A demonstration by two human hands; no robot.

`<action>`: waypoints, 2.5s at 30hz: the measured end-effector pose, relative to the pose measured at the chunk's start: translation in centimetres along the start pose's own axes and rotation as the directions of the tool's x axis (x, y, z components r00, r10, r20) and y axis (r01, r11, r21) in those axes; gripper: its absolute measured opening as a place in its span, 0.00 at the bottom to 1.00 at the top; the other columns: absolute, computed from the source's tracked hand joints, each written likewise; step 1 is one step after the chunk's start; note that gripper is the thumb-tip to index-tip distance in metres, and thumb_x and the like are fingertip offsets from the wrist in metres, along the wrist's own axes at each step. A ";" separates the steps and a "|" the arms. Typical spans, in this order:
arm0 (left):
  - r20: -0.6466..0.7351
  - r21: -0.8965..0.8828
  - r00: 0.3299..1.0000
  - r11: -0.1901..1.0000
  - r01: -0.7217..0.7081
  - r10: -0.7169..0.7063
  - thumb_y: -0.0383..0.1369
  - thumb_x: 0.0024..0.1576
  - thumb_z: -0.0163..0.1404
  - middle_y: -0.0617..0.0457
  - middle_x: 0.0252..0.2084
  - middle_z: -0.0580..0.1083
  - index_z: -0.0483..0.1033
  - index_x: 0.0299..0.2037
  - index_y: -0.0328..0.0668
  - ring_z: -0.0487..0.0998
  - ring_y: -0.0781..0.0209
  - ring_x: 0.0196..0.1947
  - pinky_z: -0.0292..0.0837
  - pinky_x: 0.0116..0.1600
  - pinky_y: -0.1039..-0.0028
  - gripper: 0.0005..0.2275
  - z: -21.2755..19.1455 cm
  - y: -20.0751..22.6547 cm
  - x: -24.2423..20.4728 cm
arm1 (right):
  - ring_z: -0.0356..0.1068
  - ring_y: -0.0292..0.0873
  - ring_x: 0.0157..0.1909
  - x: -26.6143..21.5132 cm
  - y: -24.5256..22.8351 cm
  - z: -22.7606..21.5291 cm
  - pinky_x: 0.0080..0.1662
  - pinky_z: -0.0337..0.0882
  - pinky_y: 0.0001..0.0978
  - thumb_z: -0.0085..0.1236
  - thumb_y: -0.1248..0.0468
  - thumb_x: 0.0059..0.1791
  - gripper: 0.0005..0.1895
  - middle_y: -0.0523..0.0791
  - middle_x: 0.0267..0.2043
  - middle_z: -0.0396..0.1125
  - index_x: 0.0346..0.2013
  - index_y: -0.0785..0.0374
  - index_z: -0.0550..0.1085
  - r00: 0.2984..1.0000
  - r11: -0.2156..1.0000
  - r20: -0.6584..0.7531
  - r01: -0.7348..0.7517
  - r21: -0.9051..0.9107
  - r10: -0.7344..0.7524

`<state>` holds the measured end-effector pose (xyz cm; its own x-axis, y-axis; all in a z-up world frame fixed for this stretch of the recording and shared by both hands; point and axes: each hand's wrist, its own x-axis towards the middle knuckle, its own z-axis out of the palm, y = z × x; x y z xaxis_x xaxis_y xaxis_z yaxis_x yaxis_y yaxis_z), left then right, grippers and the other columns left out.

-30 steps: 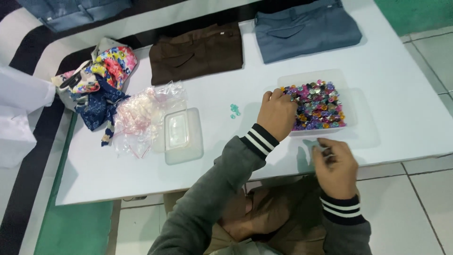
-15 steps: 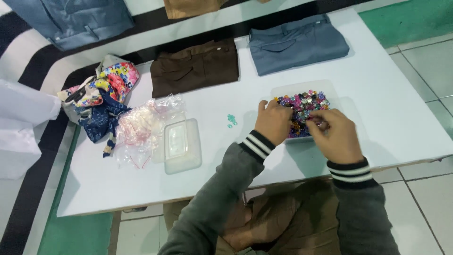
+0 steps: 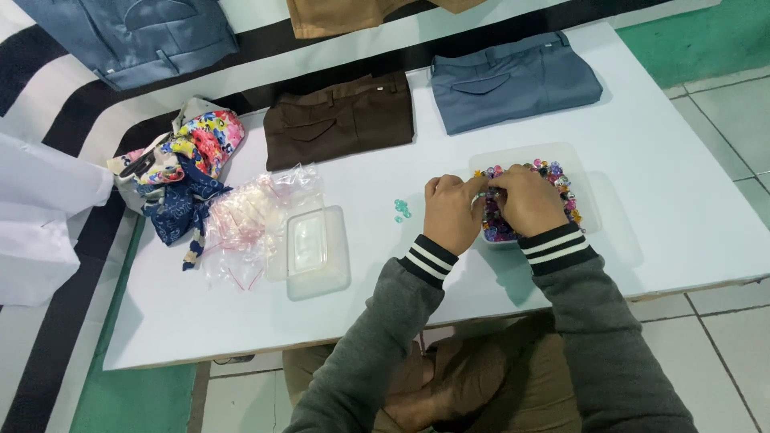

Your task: Sorting and bagging small colored buttons from a bulk container into individual plastic bags.

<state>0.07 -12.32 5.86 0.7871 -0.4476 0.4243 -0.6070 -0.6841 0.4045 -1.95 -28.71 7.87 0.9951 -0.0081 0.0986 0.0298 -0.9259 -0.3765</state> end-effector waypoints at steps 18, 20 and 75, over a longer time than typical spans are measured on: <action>-0.057 -0.096 0.998 0.995 0.032 -0.037 0.27 0.57 0.56 0.53 0.40 0.82 0.79 0.51 0.49 0.77 0.55 0.49 0.59 0.67 0.52 0.12 1.3 -0.2 -0.1 | 0.75 0.57 0.42 -0.1 1.5 1.5 0.39 0.77 0.44 0.60 0.66 0.49 0.08 0.48 0.40 0.66 0.42 0.59 0.82 0.997 0.999 -0.071 0.033 -0.008 -0.033; -0.069 -0.104 0.997 0.994 0.029 -0.036 0.28 0.58 0.56 0.54 0.39 0.82 0.79 0.51 0.49 0.77 0.55 0.49 0.60 0.67 0.53 0.12 1.1 -0.1 -0.3 | 0.75 0.57 0.44 -0.6 0.4 0.3 0.40 0.77 0.46 0.60 0.67 0.49 0.11 0.49 0.42 0.67 0.45 0.59 0.82 0.999 0.999 -0.043 0.034 0.038 -0.032; -0.145 -0.374 0.987 0.927 0.010 -0.069 0.26 0.61 0.54 0.49 0.41 0.80 0.77 0.52 0.45 0.82 0.51 0.40 0.74 0.50 0.64 0.10 -0.6 0.5 -1.3 | 0.73 0.64 0.46 -0.9 1.3 0.9 0.43 0.75 0.53 0.50 0.68 0.58 0.12 0.56 0.45 0.67 0.51 0.69 0.78 0.937 0.993 -0.335 -0.075 0.086 0.100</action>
<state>-1.31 -11.77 5.99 0.8032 -0.3111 0.5081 -0.5957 -0.4235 0.6825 -2.74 -29.57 6.44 0.9036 -0.2268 0.3636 -0.0372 -0.8868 -0.4607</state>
